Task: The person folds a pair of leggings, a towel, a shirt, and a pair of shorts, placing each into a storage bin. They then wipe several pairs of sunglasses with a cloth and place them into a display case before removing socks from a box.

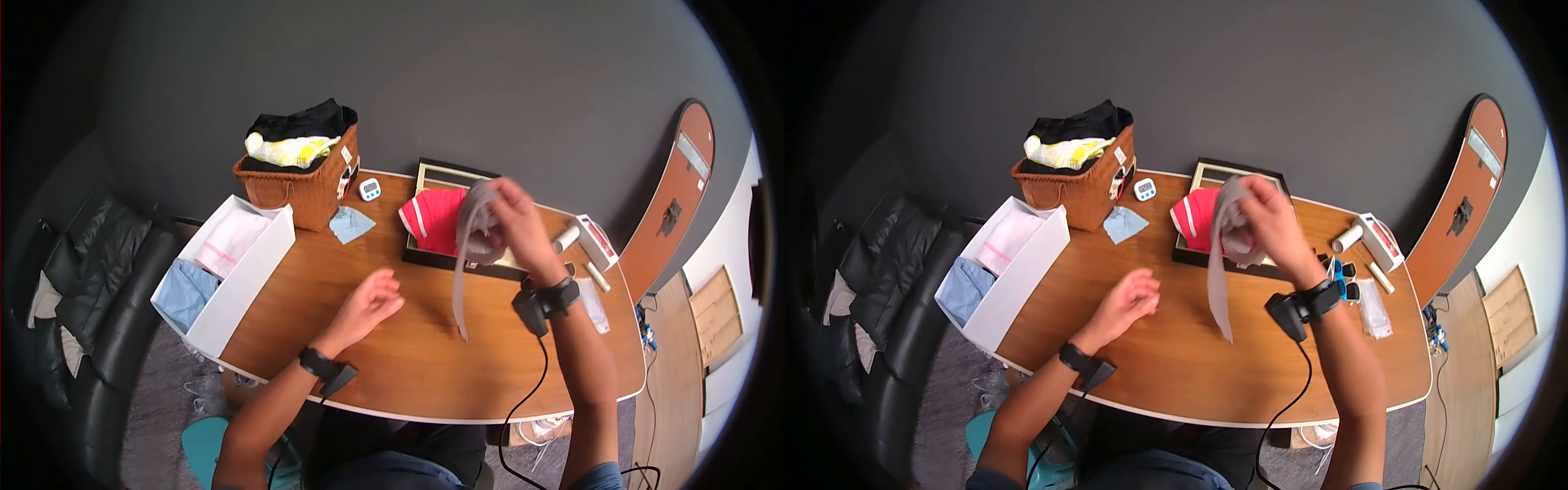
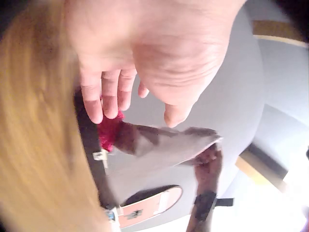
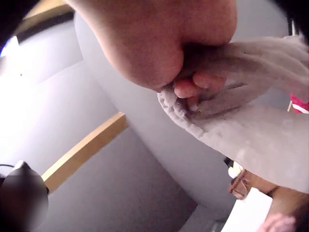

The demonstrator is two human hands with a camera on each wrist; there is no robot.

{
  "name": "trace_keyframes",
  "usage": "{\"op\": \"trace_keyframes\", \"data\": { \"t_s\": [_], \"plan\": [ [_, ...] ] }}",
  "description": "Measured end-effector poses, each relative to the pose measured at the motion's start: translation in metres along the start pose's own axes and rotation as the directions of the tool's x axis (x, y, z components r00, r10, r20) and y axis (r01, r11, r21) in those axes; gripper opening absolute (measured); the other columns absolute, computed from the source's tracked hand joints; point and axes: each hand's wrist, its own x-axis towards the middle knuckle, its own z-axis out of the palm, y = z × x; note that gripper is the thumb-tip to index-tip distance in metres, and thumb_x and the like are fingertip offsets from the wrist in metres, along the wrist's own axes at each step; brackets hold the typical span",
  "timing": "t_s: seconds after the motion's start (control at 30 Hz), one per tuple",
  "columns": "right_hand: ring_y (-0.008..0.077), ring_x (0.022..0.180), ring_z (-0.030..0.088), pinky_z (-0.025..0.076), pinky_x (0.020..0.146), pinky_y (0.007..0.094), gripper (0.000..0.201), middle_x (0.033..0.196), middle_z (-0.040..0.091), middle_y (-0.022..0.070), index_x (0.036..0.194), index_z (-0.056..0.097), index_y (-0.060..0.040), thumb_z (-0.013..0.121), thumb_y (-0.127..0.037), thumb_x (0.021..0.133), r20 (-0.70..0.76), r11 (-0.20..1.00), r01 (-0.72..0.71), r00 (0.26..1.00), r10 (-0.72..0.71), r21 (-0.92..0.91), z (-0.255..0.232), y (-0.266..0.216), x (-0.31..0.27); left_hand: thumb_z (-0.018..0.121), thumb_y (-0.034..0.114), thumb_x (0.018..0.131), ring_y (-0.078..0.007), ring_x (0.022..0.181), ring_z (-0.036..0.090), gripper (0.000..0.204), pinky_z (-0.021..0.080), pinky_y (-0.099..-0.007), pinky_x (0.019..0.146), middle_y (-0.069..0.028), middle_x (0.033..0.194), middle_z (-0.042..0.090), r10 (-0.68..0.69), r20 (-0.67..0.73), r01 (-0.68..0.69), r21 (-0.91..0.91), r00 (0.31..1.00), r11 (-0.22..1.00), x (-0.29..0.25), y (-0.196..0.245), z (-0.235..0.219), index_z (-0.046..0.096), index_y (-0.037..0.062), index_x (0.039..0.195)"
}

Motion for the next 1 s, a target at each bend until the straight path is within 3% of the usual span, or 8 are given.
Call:
{"op": "trace_keyframes", "data": {
  "t_s": [0.13, 0.2, 0.37, 0.43, 0.53, 0.67, 0.83, 1.0],
  "plan": [
    [0.0040, 0.052, 0.052, 0.043, 0.045, 0.0196, 0.014, 0.078, 0.057, -0.0030, 0.109, 0.056, -0.0071, 0.048, -0.013, 0.099, 0.171, 0.980, -0.174, 0.967, 0.188, -0.093, 0.049, 0.044, -0.036, 0.065, 0.008, 0.092, -0.0146, 0.103, 0.059, 0.049, 0.050, -0.0306, 0.090, -0.0065, 0.115, 0.059, 0.159, -0.025, -0.156, 0.097, 0.987, 0.983, 0.016, 0.023, 0.028, 0.041, 0.0017, 0.135],
    [0.0021, 0.074, 0.052, 0.045, 0.061, 0.0203, 0.013, 0.087, 0.056, -0.0037, 0.110, 0.056, -0.0064, 0.051, -0.012, 0.099, 0.294, 0.986, -0.169, 0.941, 0.166, -0.016, 0.069, 0.061, -0.060, 0.068, 0.006, 0.089, -0.0122, 0.106, 0.057, 0.049, 0.049, -0.0289, 0.091, -0.0055, 0.118, 0.059, -0.042, 0.236, -0.002, 0.185, 0.971, 0.983, 0.018, 0.008, 0.018, 0.046, 0.0006, 0.132],
    [0.0048, 0.079, 0.051, 0.045, 0.067, 0.0237, 0.014, 0.088, 0.057, -0.0037, 0.109, 0.059, -0.0048, 0.056, -0.009, 0.096, 0.385, 0.966, -0.259, 0.892, 0.238, 0.003, 0.076, 0.101, -0.108, 0.061, -0.001, 0.090, -0.0099, 0.100, 0.059, 0.031, 0.049, -0.0269, 0.089, -0.0035, 0.108, 0.063, -0.125, 0.161, 0.086, 0.229, 0.979, 0.970, -0.036, 0.002, -0.009, 0.057, -0.0029, 0.120],
    [0.0074, 0.081, 0.054, 0.047, 0.070, 0.0258, 0.014, 0.088, 0.059, -0.0023, 0.107, 0.060, -0.0059, 0.059, -0.013, 0.096, 0.548, 0.987, -0.046, 0.827, 0.124, -0.154, 0.081, 0.110, -0.120, 0.059, -0.003, 0.089, -0.0103, 0.097, 0.059, 0.033, 0.049, -0.0271, 0.086, -0.0046, 0.105, 0.064, -0.134, 0.140, 0.103, 0.208, 0.981, 0.973, -0.055, 0.006, -0.017, 0.055, -0.0033, 0.122],
    [0.0096, 0.083, 0.056, 0.048, 0.075, 0.0265, 0.016, 0.090, 0.061, -0.0016, 0.108, 0.061, -0.0074, 0.063, -0.017, 0.095, 0.716, 0.971, -0.186, 0.657, 0.237, -0.151, 0.082, 0.090, -0.124, 0.058, -0.004, 0.089, -0.0108, 0.101, 0.060, 0.035, 0.048, -0.0268, 0.090, -0.0055, 0.109, 0.065, -0.176, 0.134, 0.140, 0.242, 0.975, 0.960, -0.077, 0.024, -0.032, 0.055, -0.0040, 0.124],
    [0.0138, 0.093, 0.063, 0.051, 0.085, 0.0302, 0.033, 0.100, 0.065, 0.0074, 0.116, 0.059, -0.0007, 0.068, -0.020, 0.090, 0.457, 0.960, -0.281, 0.854, 0.251, -0.002, 0.053, 0.146, -0.103, 0.055, -0.006, 0.088, -0.0117, 0.104, 0.060, 0.038, 0.048, -0.0274, 0.092, -0.0059, 0.113, 0.065, -0.247, 0.052, 0.235, 0.174, 0.968, 0.956, -0.089, 0.032, -0.054, 0.054, -0.0053, 0.125],
    [0.0279, 0.094, 0.062, 0.051, 0.084, 0.0359, 0.033, 0.097, 0.064, 0.0164, 0.110, 0.060, -0.0006, 0.069, -0.021, 0.085, -0.124, 0.650, -0.151, 0.988, 0.088, -0.745, 0.020, 0.207, -0.090, 0.055, -0.001, 0.090, -0.0115, 0.103, 0.060, 0.033, 0.047, -0.0257, 0.091, -0.0053, 0.110, 0.066, -0.234, 0.048, 0.223, 0.172, 0.971, 0.960, -0.085, 0.044, -0.057, 0.058, -0.0046, 0.123],
    [0.0259, 0.088, 0.060, 0.050, 0.079, 0.0352, 0.023, 0.090, 0.062, 0.0114, 0.100, 0.062, -0.0030, 0.069, -0.020, 0.085, 0.083, 0.663, -0.068, 0.978, 0.193, -0.746, 0.003, 0.218, -0.091, 0.049, -0.001, 0.090, -0.0138, 0.106, 0.059, 0.032, 0.045, -0.0271, 0.094, -0.0060, 0.113, 0.066, -0.163, -0.035, 0.163, -0.010, 0.986, 0.987, -0.077, 0.037, -0.068, 0.060, -0.0033, 0.120]
  ]
}}
